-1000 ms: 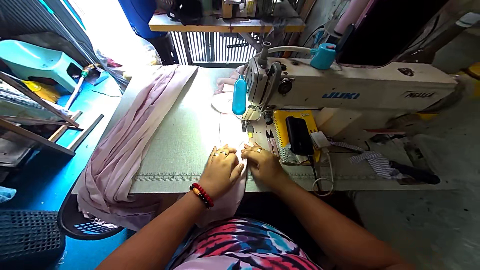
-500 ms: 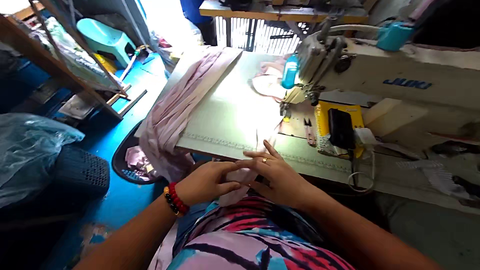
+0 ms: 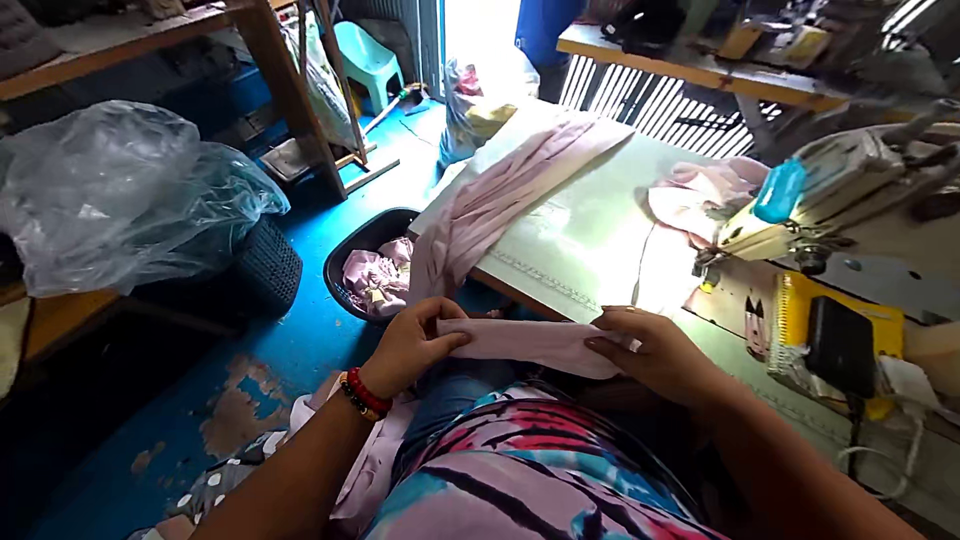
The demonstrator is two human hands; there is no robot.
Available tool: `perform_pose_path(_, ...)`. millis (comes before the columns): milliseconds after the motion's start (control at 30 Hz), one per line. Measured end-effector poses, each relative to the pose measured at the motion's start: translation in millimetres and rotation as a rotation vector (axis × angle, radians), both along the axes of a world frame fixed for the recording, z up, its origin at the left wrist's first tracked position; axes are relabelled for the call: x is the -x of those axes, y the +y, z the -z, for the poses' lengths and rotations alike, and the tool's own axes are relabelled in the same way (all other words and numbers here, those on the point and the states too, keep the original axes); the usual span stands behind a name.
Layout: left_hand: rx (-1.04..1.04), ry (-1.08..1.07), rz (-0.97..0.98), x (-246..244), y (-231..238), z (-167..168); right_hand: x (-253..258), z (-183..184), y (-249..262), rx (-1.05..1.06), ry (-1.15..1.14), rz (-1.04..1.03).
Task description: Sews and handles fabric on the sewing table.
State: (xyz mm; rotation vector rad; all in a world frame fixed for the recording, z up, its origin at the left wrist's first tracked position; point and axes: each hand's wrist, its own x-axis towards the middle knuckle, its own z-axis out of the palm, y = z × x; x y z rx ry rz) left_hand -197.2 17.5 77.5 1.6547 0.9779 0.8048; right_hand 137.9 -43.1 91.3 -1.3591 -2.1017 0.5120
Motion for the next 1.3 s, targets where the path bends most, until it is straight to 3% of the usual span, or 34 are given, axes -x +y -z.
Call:
perform_pose_path(167, -0.034, -0.246, -0.221, 3.7, -11.6, 2.2, 23.2, -16.1, 6.2, -0.036, -0.084, 0.053)
perform_pose_path(300, -0.267, -0.202, -0.143, 6.5, -19.0, -3.3, 75.0, -36.7, 11.9, -0.201, -0.145, -0.094)
perform_pose_path(500, -0.473, -0.218, -0.009, 5.7, -29.8, -24.6, 116.9, -49.0, 23.8, -0.116, -0.002, -0.292)
perform_pose_path(633, -0.553, -0.269, -0.125, -1.0, -35.6, -31.1, 123.2, -53.6, 18.3, -0.23, 0.086, -0.213)
perform_pose_path(767, -0.485, -0.365, -0.204, -9.3, -37.8, -32.4, 119.7, -61.5, 8.7, -0.325, 0.124, -0.156)
perform_pose_path(900, -0.545, -0.374, -0.153, -14.8, -40.8, -35.7, 113.2, -70.3, -0.5, -0.351, 0.114, -0.157)
perform_pose_path(1300, -1.069, -0.253, 0.082, -22.7, -58.6, -69.5, 97.7, -107.4, -67.1, -0.648, -0.165, -0.096)
